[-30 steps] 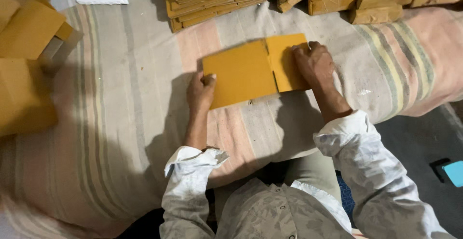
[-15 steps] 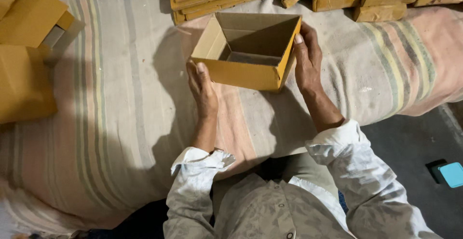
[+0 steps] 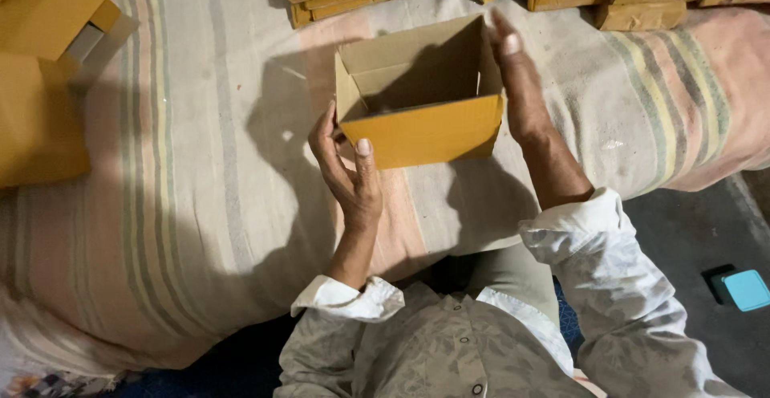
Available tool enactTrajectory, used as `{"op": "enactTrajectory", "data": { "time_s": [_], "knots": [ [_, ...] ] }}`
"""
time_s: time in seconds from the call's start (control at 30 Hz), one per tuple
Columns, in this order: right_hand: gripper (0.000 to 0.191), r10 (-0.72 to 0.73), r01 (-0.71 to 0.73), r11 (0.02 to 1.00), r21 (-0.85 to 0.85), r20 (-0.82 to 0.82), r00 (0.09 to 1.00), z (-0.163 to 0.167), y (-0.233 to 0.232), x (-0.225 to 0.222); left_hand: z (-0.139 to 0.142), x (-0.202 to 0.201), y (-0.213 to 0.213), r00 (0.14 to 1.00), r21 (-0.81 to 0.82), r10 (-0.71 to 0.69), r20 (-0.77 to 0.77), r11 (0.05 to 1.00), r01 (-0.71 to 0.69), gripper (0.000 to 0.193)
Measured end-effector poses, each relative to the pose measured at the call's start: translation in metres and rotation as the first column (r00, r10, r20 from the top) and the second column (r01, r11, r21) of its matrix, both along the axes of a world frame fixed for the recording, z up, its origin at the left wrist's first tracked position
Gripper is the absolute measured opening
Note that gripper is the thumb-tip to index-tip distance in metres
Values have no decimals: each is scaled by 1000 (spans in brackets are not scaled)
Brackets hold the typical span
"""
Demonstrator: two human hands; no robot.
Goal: The person assembles small yellow cardboard boxes by hand on a striped cloth-covered surface. They fold and press the flaps to form the box shape, then place the completed boxes into a growing stack. The process is repeated multiple times throughout the clip.
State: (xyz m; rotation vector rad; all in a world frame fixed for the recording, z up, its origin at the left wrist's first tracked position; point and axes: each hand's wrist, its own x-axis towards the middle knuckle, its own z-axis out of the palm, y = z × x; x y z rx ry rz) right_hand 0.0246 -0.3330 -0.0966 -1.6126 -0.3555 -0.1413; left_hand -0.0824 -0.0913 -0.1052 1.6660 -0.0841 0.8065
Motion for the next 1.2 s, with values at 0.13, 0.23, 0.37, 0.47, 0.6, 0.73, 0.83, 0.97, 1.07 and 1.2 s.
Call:
{"op": "enactTrajectory", "data": {
  "time_s": [0.13,0.23,0.37,0.47,0.6,0.73,0.83,0.97,1.07,1.2],
  "knots": [
    [93,-129,113,987,112,153,980,7,-1,-19,2,17,11,986,17,-132,99,991,131,75],
    [79,-261,254,965,68,376,889,7,8,-40,2,22,15,979,82,-159,126,985,149,78],
    [49,-72,179,967,-181,477,876,11,12,-50,-1,26,21,981,344,-165,99,931,122,46],
    [29,35,89,964,-250,453,891,9,13,-47,-6,27,22,961,187,-275,13,945,268,37],
    [28,-100,139,986,-89,347,932,-3,20,-47,-17,29,16,959,-84,-261,-109,964,253,35],
    [49,-291,276,951,137,100,952,-15,26,-46,-25,36,13,959,-203,-197,-203,967,156,53],
    [64,-243,244,970,-3,91,966,-18,21,-44,-22,47,21,993,144,-67,-101,986,81,78],
    [78,-155,188,971,-147,213,965,-19,14,-42,2,81,37,990,729,140,-35,681,-71,121],
    [80,-137,185,965,-184,247,959,-21,14,-38,23,97,37,994,799,-29,-102,593,99,123],
    [80,-147,196,964,-180,251,957,-22,17,-39,32,82,31,915,841,108,-389,447,305,85]
  ]
}}
